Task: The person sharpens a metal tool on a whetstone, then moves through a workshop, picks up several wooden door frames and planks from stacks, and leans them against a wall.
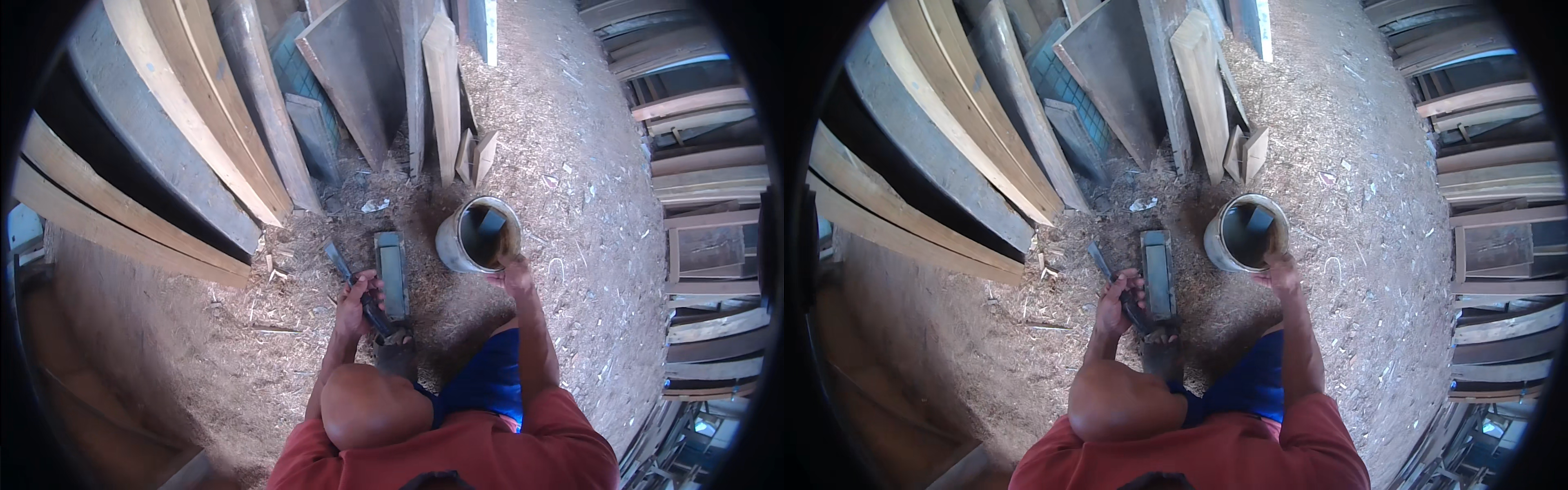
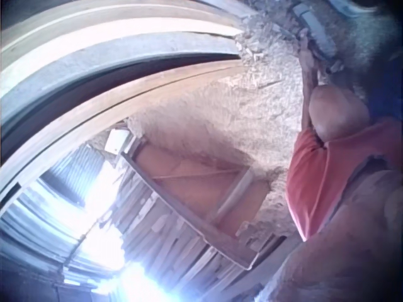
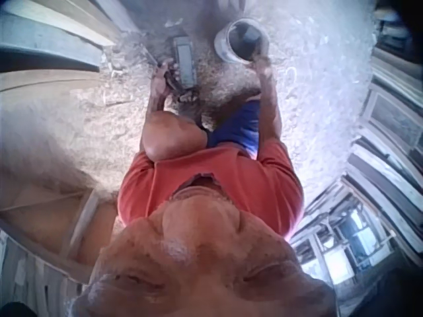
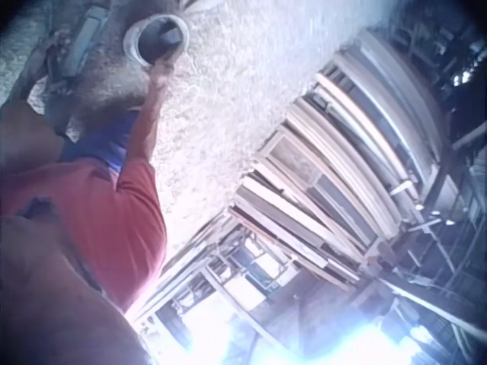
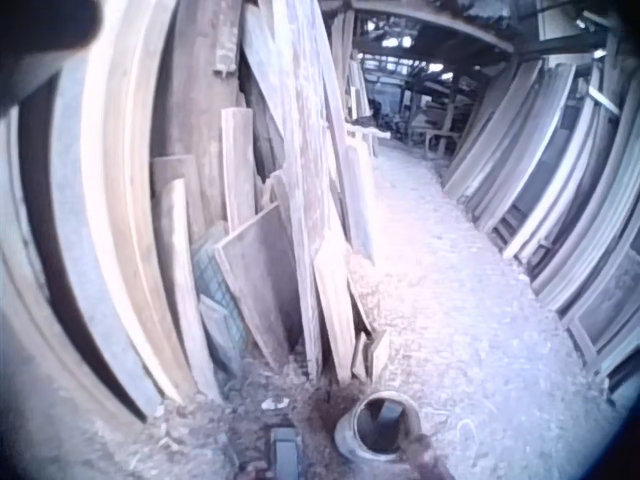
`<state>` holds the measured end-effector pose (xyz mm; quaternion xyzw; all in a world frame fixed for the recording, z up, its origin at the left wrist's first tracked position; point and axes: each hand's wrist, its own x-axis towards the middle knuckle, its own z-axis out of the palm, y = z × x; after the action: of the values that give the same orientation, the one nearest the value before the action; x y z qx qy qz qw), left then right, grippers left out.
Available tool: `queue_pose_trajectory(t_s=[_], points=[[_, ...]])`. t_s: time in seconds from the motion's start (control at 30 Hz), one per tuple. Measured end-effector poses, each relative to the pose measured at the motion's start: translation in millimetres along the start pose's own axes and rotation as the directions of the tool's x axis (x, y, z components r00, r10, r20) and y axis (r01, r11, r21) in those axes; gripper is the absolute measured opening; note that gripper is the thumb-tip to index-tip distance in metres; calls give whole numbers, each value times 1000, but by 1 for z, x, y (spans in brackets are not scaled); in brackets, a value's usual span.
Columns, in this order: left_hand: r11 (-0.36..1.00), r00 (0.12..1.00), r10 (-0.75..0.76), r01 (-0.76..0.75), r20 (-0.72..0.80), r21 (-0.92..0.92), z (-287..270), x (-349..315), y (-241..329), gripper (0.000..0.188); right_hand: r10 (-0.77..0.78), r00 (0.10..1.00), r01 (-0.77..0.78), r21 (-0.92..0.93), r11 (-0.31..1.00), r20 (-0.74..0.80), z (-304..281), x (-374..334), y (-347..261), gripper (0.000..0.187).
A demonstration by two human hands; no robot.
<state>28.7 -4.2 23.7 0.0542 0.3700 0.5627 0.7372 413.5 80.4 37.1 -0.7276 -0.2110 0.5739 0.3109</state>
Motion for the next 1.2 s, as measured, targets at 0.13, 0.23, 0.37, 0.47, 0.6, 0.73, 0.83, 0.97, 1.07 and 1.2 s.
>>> queue_pose_trajectory(t_s=[0.13, 0.23, 0.37, 0.47, 0.6, 0.73, 0.83, 0.97, 1.07, 1.2], points=[[999, 999, 33, -34, -35, -30, -1, -7, 5, 28, -130, 988, 120, 112, 986, 88, 12, 1, 8, 28], [999, 995, 52, -52, -80, 4, -3, -14, 9, 27, -161, 985, 154, 111, 982, 65, 26, -1, 2, 26], [997, 989, 68, -62, -134, 48, -2, -18, 15, 25, -195, 979, 186, 116, 976, 64, 59, -9, -23, 24], [995, 986, 84, -74, -147, 70, 0, -15, 14, 25, -232, 968, 227, 55, 972, 100, 75, 5, -31, 25], [992, 986, 88, -74, -142, 103, -3, -10, 9, 24, -239, 962, 230, 78, 970, 130, 107, 17, -43, 23], [994, 988, 67, -54, -141, 99, -2, -10, 8, 23, -230, 962, 220, 82, 972, 146, 110, 24, -47, 25], [995, 988, 56, -44, -145, 90, -6, -6, 9, 24, -376, 922, 376, 19, 927, 90, 120, 3, -37, 47], [995, 990, 51, -40, -128, 89, -2, 5, 8, 24, -354, 935, 338, -308, 889, 5, 124, 4, -20, 67], [995, 992, 56, -46, -113, 86, 4, 21, 13, 23, -319, 947, 310, -347, 885, 33, 125, -2, -37, 65], [990, 991, 84, -71, -101, 125, 15, 33, 20, 23, -194, 981, 192, -357, 914, 31, 123, 0, -45, 71]])
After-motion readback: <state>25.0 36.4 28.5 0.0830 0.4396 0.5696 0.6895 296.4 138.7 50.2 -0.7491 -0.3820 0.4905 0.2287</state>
